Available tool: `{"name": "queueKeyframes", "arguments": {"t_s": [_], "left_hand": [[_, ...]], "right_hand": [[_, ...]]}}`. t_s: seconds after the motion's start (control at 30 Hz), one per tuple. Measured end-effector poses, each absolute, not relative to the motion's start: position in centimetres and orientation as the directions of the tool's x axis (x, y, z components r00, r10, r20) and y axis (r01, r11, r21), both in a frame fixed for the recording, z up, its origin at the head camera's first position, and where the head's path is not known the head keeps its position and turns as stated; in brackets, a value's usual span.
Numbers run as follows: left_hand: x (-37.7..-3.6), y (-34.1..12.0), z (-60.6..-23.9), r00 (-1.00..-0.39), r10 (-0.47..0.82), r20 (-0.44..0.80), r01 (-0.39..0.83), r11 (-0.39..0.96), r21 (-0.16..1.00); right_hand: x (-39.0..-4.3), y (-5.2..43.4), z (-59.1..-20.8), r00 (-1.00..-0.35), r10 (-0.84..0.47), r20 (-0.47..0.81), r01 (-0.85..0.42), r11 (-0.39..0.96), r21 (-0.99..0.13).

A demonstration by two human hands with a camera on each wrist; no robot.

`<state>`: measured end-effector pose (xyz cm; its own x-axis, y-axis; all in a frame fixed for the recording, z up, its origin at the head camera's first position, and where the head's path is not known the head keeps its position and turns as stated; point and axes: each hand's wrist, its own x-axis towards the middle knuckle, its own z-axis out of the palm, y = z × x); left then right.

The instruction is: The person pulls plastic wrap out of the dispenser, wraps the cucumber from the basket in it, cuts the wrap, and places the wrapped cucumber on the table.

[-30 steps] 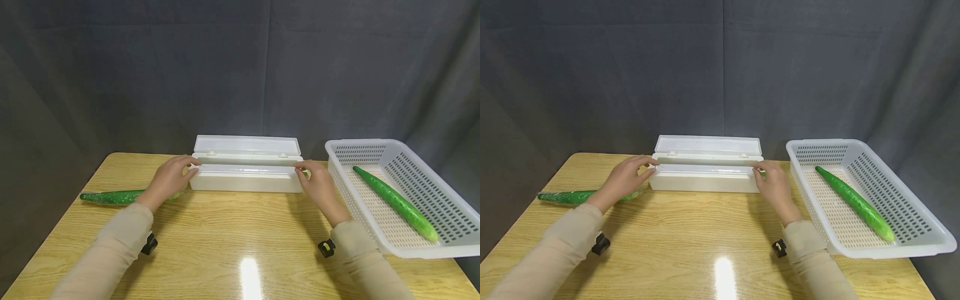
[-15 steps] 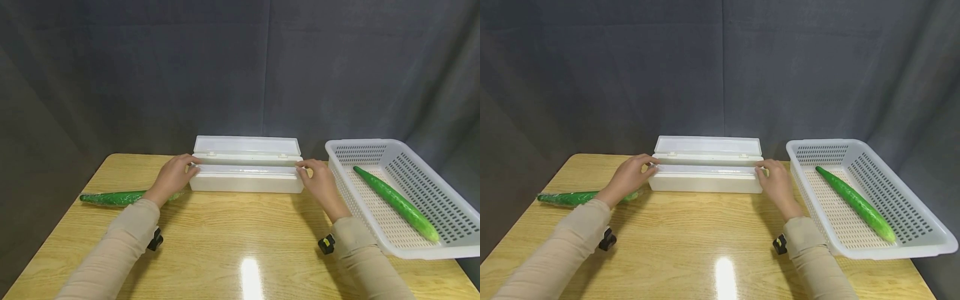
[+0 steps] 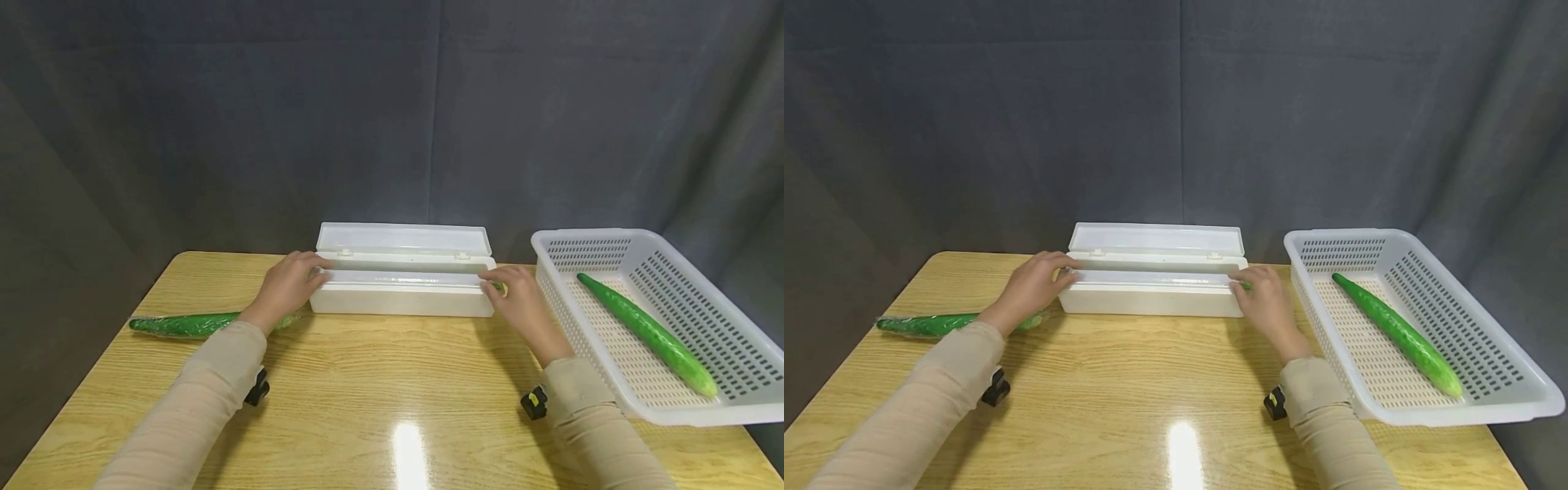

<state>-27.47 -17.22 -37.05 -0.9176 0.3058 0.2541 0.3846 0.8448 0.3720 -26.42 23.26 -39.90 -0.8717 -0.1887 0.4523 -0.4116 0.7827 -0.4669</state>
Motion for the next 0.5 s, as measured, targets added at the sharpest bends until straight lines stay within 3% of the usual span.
{"name": "queueKeyframes", "arguments": {"t_s": [0.33,0.5], "left_hand": [[-27.96,-16.79,-37.07,-0.923,0.290,0.251,0.367,0.857,0.362],[-27.80,-16.89,-37.19,-0.928,0.266,0.259,0.351,0.856,0.379]], "right_hand": [[-26.85,23.00,-40.28,-0.835,-0.197,0.513,-0.450,0.782,-0.432],[-26.88,22.79,-40.16,-0.859,-0.160,0.487,-0.404,0.796,-0.451]]}}
